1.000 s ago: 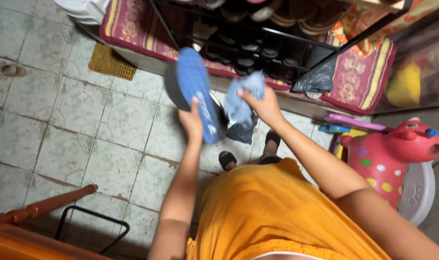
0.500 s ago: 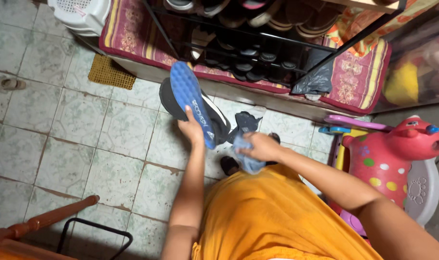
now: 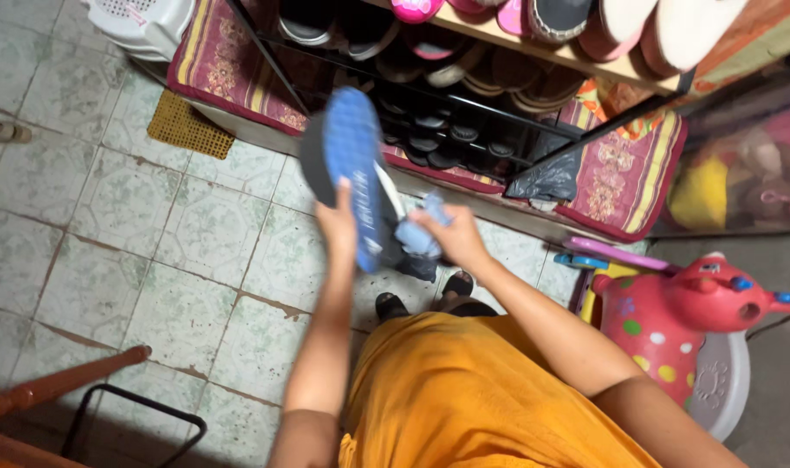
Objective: The person cleans multiple pairs of shoes and slippers using a cloth, picking them up from a shelf, wiping them, and returning them or setting them aside.
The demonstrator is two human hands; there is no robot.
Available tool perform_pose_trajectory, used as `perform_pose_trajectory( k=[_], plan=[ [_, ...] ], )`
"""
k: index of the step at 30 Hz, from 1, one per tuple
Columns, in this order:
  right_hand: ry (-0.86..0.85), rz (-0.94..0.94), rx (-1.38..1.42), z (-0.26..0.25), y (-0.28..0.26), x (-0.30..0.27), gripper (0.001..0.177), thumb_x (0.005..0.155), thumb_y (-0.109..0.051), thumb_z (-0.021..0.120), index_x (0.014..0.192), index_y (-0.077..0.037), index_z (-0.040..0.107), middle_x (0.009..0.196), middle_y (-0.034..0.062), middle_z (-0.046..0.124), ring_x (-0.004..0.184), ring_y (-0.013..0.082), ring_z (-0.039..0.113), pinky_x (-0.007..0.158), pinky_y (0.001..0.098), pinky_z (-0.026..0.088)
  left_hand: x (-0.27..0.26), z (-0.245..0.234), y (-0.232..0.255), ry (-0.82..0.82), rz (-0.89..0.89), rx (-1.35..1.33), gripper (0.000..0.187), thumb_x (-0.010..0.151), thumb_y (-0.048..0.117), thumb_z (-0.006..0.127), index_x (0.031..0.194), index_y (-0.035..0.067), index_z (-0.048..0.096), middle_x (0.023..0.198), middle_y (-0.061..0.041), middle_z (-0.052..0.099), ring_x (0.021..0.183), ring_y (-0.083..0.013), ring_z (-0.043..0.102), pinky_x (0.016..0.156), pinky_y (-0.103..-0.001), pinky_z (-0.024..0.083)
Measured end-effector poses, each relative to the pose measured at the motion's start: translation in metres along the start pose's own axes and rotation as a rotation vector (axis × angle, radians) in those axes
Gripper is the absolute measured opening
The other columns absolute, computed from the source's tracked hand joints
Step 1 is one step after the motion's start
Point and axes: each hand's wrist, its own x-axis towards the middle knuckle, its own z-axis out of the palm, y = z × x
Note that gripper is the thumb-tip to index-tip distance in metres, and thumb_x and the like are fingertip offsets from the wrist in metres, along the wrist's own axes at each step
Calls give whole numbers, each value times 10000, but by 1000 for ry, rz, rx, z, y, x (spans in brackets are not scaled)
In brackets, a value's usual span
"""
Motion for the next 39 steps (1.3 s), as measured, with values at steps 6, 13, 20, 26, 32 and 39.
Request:
perform_pose_trajectory(
  k=[6, 13, 20, 26, 32, 39],
  plan=[
    [-201, -216, 99, -16, -38, 81, 707, 1013, -494, 580, 1532, -42, 417, 1416, 126, 627, 1342, 187, 558, 1155, 333, 396, 69, -12, 85, -195, 90, -235, 537, 956, 321, 725, 1292, -89, 639, 1188, -123, 726, 1022, -192, 680, 908, -326, 544],
    [-201, -129, 349, 35, -106, 179, 611, 927, -289, 707, 1436, -2, 527, 1329, 113, 665, 1242, 207, 610, 1111, 336, 437, 121, -14, 123, -500, -138, -195, 535, 914, 276, 711, 1355, 0, 585, 1207, -76, 711, 1076, -170, 676, 920, -312, 553],
    [-66, -18, 707, 90, -97, 235, 428, 934, -188, 687, 1309, -5, 589, 1192, 112, 683, 1088, 232, 650, 986, 379, 516, 217, -39, 117, -642, 69, -123, 473, 921, 158, 730, 1335, 19, 549, 1225, -90, 677, 1093, -167, 643, 954, -322, 532],
    [247, -10, 710, 104, -119, 244, 497, 982, -432, 606, 1282, -37, 644, 1245, 68, 703, 1103, 155, 675, 964, 302, 535, 270, -26, 143, -856, 370, -67, 520, 928, 132, 731, 1395, 3, 541, 1291, -86, 666, 1170, -149, 613, 1025, -299, 489],
    [104, -173, 366, 69, -169, 257, 593, 993, -453, 698, 1263, 73, 653, 1233, 147, 693, 1070, 194, 653, 962, 329, 510, 308, -23, 171, -1023, -45, -334, 550, 919, 127, 746, 1399, -10, 516, 1203, -111, 664, 1048, -196, 638, 907, -336, 547],
    [325, -91, 83, 59, -154, 264, 560, 867, -365, 824, 1199, 70, 705, 1141, 80, 734, 979, 119, 655, 871, 291, 554, 374, 31, 81, -795, -39, -256, 635, 933, 148, 725, 1449, -96, 447, 1391, -232, 587, 1211, -251, 613, 989, -353, 538]
  ],
)
